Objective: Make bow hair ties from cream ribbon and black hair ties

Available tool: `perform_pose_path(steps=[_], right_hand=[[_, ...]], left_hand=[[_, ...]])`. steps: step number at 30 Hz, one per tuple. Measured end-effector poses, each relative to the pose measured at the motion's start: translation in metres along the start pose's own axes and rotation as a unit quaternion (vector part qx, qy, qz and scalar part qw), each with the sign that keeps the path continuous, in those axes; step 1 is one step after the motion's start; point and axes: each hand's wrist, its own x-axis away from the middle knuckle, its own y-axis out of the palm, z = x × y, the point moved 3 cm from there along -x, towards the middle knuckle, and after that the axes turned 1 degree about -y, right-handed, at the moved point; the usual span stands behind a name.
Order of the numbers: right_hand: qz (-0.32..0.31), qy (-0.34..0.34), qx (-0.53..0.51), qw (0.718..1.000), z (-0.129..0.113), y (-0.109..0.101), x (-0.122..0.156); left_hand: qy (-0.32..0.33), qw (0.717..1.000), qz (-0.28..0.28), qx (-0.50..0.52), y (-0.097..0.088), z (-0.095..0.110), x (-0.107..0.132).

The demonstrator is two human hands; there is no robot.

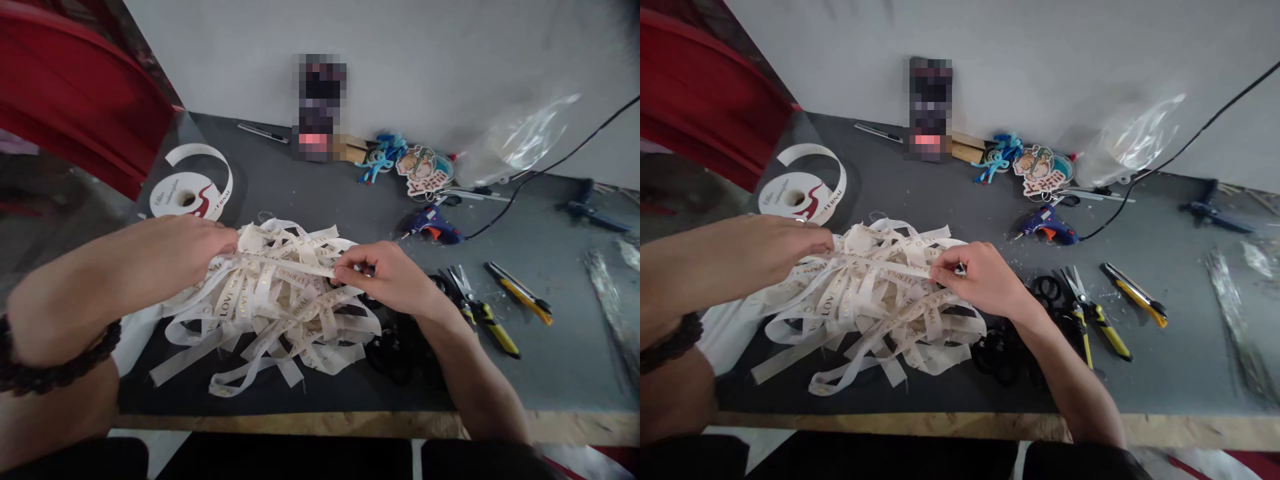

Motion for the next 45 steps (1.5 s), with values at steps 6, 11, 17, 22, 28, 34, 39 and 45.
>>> perform_pose_path(steps=[6, 11, 17, 22, 28, 34, 39, 45], right_hand=[[-0.029, -0.015, -0.016, 0.999, -0.006, 0.012, 0.0], [-0.036, -0.017, -0.028, 0.999, -0.013, 0.015, 0.004], [-0.057, -0.007, -0.025, 0.998, -0.014, 0.015, 0.003], [-0.072, -0.01, -0.013, 0.997, -0.013, 0.019, 0.001], [-0.101, -0.008, -0.072, 0.992, -0.009, 0.015, 0.0], [-0.151, 0.01, -0.102, 0.983, 0.002, 0.004, 0.0], [-0.164, 0.015, -0.045, 0.985, 0.01, -0.015, 0.003], [-0.151, 0.005, 0.003, 0.989, 0.011, -0.029, 0.01]], left_hand=[[0.039, 0.997, 0.057, -0.024, -0.001, 0.069, -0.03], [-0.063, 0.982, -0.019, 0.176, 0.016, 0.099, -0.045], [-0.116, 0.945, -0.083, 0.293, 0.019, 0.085, -0.042], [-0.115, 0.965, -0.087, 0.219, 0.013, 0.085, -0.041], [-0.095, 0.976, -0.053, 0.19, 0.006, 0.076, -0.036], [-0.086, 0.981, -0.076, 0.157, -0.002, 0.063, -0.031], [-0.104, 0.977, -0.113, 0.148, -0.005, 0.048, -0.025], [-0.121, 0.977, -0.122, 0.126, -0.006, 0.033, -0.022]])
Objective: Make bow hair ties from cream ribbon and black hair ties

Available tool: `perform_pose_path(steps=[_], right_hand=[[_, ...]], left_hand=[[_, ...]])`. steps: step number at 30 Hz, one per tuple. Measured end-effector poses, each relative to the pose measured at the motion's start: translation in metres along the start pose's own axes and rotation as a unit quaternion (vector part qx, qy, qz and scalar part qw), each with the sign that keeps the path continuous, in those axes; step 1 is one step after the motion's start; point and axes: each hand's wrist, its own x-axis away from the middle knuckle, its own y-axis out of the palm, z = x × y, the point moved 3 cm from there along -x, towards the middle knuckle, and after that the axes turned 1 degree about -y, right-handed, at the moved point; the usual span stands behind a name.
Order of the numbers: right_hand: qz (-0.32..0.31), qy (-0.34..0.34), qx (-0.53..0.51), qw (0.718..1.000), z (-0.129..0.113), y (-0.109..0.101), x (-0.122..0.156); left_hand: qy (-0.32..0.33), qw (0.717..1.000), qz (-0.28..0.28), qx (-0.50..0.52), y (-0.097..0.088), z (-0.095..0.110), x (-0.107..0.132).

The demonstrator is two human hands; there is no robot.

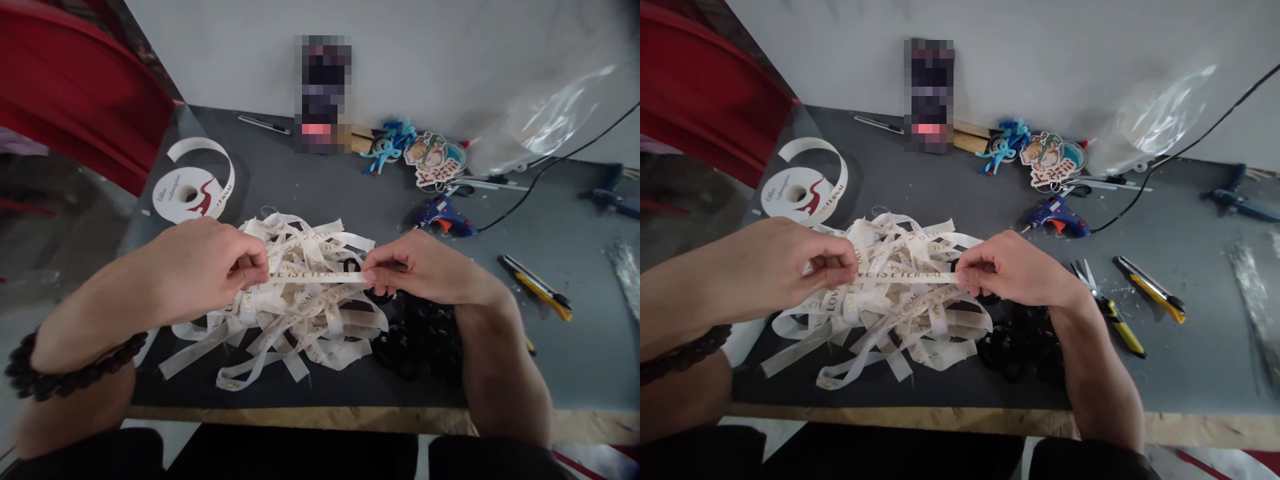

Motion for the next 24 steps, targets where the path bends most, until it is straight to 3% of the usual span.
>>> perform_pose_path(steps=[5, 9, 12, 18, 24], right_hand=[[-0.018, -0.044, 0.043, 0.998, -0.003, 0.002, 0.001], [-0.013, -0.063, 0.162, 0.985, 0.008, -0.007, 0.005], [-0.022, -0.071, 0.217, 0.973, 0.016, -0.019, 0.017], [0.005, -0.014, 0.2, 0.98, 0.03, -0.041, 0.054], [-0.089, 0.012, 0.146, 0.985, 0.043, -0.047, 0.04]], left_hand=[[0.013, 1.0, 0.004, 0.013, -0.002, 0.001, 0.0], [0.004, 0.999, 0.041, 0.024, 0.001, 0.016, -0.001], [0.012, 0.999, 0.033, 0.033, 0.004, 0.029, 0.001], [0.05, 0.997, -0.009, 0.058, -0.002, 0.026, 0.004], [0.069, 0.996, -0.015, 0.053, -0.002, 0.013, 0.0]])
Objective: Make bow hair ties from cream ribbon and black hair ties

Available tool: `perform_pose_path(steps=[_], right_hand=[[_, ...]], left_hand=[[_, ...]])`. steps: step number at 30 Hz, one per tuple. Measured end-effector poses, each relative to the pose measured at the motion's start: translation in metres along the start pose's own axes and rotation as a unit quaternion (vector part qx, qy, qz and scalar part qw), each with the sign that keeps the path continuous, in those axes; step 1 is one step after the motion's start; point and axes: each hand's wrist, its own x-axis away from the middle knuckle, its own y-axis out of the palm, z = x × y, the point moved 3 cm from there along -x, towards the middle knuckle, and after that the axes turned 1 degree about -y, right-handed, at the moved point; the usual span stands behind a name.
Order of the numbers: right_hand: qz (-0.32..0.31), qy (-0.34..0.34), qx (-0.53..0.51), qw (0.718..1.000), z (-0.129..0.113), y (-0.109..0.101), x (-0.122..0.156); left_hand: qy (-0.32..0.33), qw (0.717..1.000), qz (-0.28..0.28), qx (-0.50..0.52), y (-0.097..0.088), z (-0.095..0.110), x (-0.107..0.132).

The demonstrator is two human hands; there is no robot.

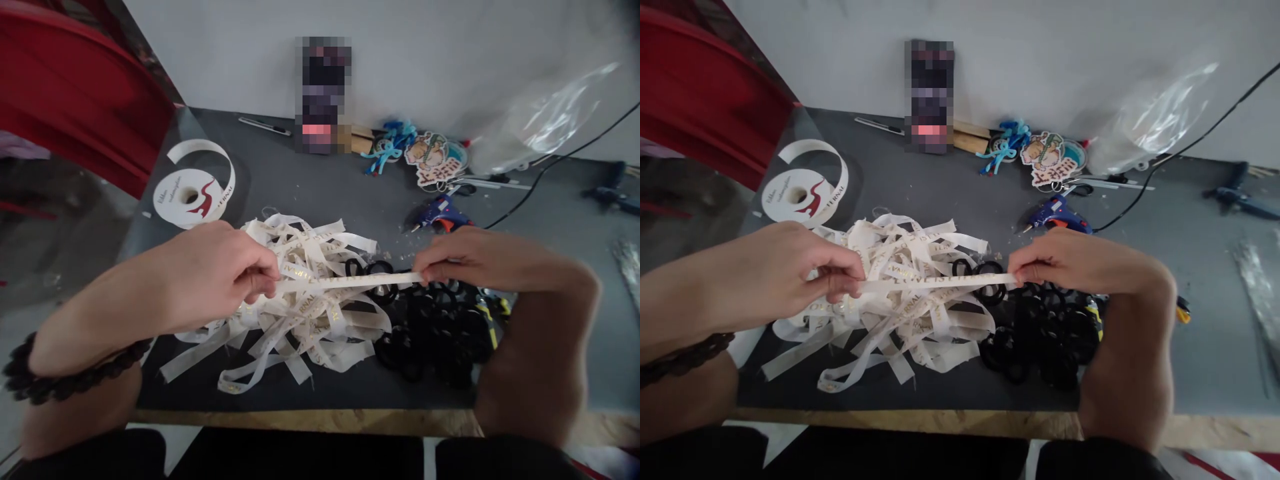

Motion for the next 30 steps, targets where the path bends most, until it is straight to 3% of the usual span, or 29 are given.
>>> perform_pose_path(steps=[4, 6, 7, 9, 11, 12, 14, 16, 19, 25, 27, 30], right_hand=[[0.021, 0.022, 0.04, 0.999, -0.006, 0.007, -0.013], [0.124, 0.1, 0.107, 0.981, -0.016, 0.009, -0.01], [0.197, 0.165, 0.164, 0.952, -0.022, 0.008, -0.006], [0.284, 0.244, 0.266, 0.888, -0.042, 0.01, 0.001], [0.35, 0.233, 0.283, 0.862, -0.065, 0.014, 0.0], [0.367, 0.19, 0.235, 0.88, -0.076, 0.019, -0.006], [0.319, 0.025, 0.081, 0.944, -0.097, 0.035, -0.027], [0.267, -0.053, -0.038, 0.961, -0.109, 0.052, -0.048], [0.214, -0.048, -0.112, 0.969, -0.111, 0.07, -0.071], [0.237, -0.066, -0.249, 0.937, -0.097, 0.065, -0.067], [0.245, -0.06, -0.256, 0.933, -0.096, 0.061, -0.067], [0.229, -0.049, -0.208, 0.95, -0.098, 0.061, -0.071]], left_hand=[[0.002, 1.0, 0.009, -0.022, 0.004, 0.0, -0.003], [0.006, 0.999, 0.017, -0.037, 0.008, 0.003, -0.005], [0.011, 0.999, 0.019, -0.042, 0.01, 0.006, -0.006], [0.021, 0.998, 0.018, -0.047, 0.016, 0.014, -0.007], [0.024, 0.998, 0.019, -0.056, 0.021, 0.023, -0.007], [0.024, 0.998, 0.018, -0.061, 0.024, 0.027, -0.008], [0.02, 0.998, 0.011, -0.059, 0.029, 0.034, -0.008], [0.016, 0.999, 0.007, -0.041, 0.03, 0.037, -0.008], [0.003, 0.999, 0.027, -0.03, 0.027, 0.034, -0.007], [-0.013, 0.999, 0.035, -0.02, 0.016, 0.022, -0.002], [-0.009, 0.999, 0.035, -0.014, 0.014, 0.022, -0.002], [-0.015, 0.999, 0.017, -0.029, 0.017, 0.021, -0.001]])
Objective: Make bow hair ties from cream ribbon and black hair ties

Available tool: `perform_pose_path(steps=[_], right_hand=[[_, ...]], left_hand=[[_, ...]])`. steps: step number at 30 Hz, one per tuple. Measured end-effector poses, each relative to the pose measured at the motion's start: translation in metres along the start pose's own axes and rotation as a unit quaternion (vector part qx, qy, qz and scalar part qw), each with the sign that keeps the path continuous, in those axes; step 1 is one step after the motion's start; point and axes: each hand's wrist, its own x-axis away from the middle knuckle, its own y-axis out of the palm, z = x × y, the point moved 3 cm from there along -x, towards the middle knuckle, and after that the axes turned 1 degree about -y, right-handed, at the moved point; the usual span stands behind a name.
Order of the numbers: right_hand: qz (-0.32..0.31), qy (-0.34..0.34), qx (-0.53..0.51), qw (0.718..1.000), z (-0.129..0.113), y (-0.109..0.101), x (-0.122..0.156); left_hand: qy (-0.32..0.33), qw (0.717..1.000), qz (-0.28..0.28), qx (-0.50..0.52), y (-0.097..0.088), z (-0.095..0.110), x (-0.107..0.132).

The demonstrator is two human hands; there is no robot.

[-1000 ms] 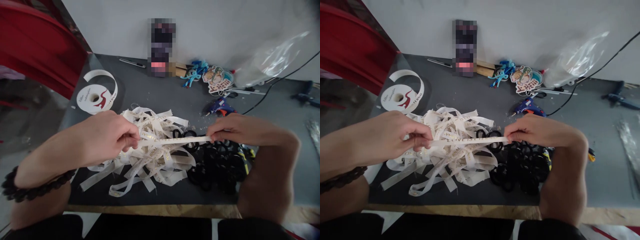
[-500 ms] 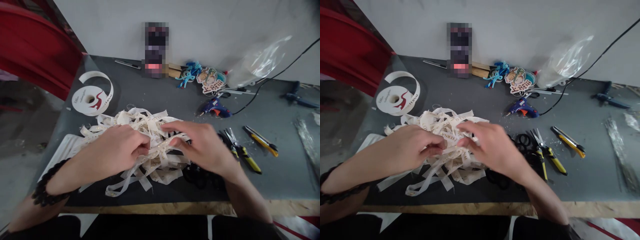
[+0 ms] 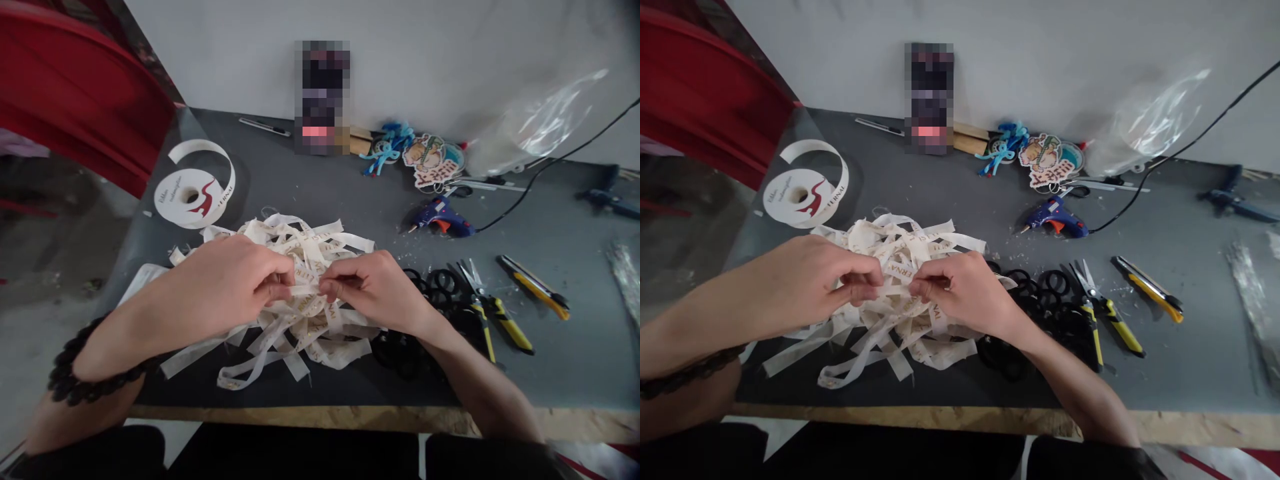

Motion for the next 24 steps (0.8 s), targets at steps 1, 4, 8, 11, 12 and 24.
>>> perform_pose_path(steps=[1, 4, 8, 11, 12, 24], right_hand=[[-0.01, 0.0, 0.026, 1.0, 0.0, 0.001, -0.001], [-0.046, 0.014, 0.097, 0.994, 0.002, 0.001, -0.004], [-0.109, 0.022, 0.106, 0.988, 0.005, -0.01, -0.001], [-0.1, 0.031, 0.105, 0.989, 0.007, -0.026, 0.003], [-0.102, 0.034, 0.1, 0.989, 0.009, -0.031, 0.004], [-0.07, 0.09, 0.121, 0.986, 0.009, -0.041, 0.01]], left_hand=[[-0.005, 1.0, -0.004, -0.012, 0.001, 0.0, 0.0], [-0.023, 0.998, -0.001, -0.057, 0.005, -0.001, 0.001], [-0.025, 0.996, -0.016, -0.079, 0.006, -0.001, 0.004], [-0.029, 0.997, 0.003, -0.069, 0.004, -0.002, 0.008], [-0.029, 0.997, 0.011, -0.066, 0.004, -0.001, 0.009], [0.019, 0.996, 0.054, -0.075, 0.011, 0.006, 0.017]])
